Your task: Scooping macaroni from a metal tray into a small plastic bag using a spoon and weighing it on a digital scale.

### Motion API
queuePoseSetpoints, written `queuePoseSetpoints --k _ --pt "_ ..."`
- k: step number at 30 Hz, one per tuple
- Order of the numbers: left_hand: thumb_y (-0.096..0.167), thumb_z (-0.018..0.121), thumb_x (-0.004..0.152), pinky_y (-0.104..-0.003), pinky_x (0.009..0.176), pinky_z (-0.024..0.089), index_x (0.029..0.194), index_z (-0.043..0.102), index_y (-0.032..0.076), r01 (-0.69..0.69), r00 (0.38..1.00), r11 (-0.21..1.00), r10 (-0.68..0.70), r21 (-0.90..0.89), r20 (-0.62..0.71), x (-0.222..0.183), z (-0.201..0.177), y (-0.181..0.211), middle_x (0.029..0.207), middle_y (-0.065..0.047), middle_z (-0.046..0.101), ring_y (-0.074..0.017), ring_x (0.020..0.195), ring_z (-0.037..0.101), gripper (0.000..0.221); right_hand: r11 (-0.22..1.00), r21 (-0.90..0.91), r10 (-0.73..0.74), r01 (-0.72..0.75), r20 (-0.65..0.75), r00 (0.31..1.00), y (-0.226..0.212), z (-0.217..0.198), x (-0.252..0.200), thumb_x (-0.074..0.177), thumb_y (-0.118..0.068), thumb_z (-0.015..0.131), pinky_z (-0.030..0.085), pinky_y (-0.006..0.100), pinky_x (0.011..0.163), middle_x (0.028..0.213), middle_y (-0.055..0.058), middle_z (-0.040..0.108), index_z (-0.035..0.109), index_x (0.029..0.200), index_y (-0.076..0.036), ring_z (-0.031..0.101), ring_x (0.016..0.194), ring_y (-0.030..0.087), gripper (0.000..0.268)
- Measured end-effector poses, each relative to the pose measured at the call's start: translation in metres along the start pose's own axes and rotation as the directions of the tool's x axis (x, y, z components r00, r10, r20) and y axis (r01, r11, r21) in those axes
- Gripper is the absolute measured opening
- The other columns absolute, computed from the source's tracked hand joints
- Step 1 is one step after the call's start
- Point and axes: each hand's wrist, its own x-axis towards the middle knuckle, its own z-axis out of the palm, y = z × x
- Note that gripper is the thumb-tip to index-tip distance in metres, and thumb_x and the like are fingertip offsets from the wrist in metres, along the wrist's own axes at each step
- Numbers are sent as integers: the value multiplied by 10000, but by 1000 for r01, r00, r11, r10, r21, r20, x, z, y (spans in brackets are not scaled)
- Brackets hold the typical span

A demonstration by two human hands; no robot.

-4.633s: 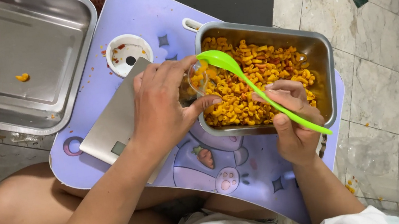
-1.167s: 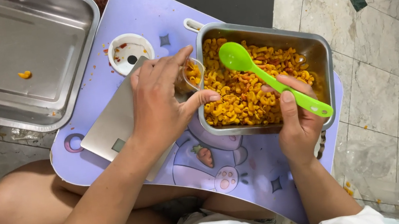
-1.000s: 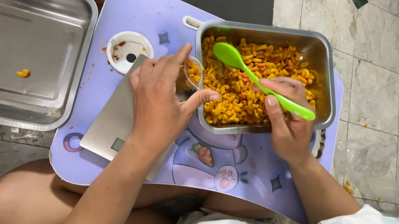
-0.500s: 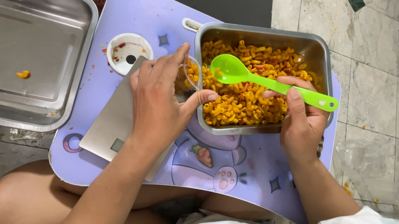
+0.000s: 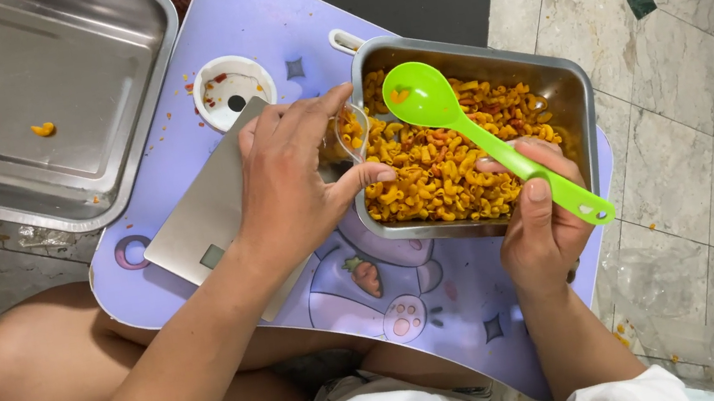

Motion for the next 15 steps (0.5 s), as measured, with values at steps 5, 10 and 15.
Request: queuePoseSetpoints --k 5,10,15 --pt "610 844 767 -489 967 373 1401 585 156 7 1000 1000 -7 4 19 -1 1 -1 1241 -6 697 -270 1106 574 821 970 -130 -192 205 102 976 -11 6 -2 1133 -316 466 488 475 1119 1017 170 706 523 1282 -37 563 1225 309 321" --pt "580 856 784 -488 969 387 1402 592 144 -10 1000 1000 10 -11 -16 -2 2 -2 1269 -29 704 -273 1130 595 801 976 -88 -185 200 152 971 -12 9 -4 1127 -299 488 703 501 957 1191 263 564 566 1293 -15 565 1260 332 338" --pt "613 825 785 -506 959 384 1399 587 139 0 1000 1000 0 -8 -25 -1 3 -3 1266 -21 708 -275 1125 596 811 961 -121 -220 248 203 954 -13 10 -6 1118 -259 489 639 458 988 1122 221 652 581 1282 -23 569 1265 332 302"
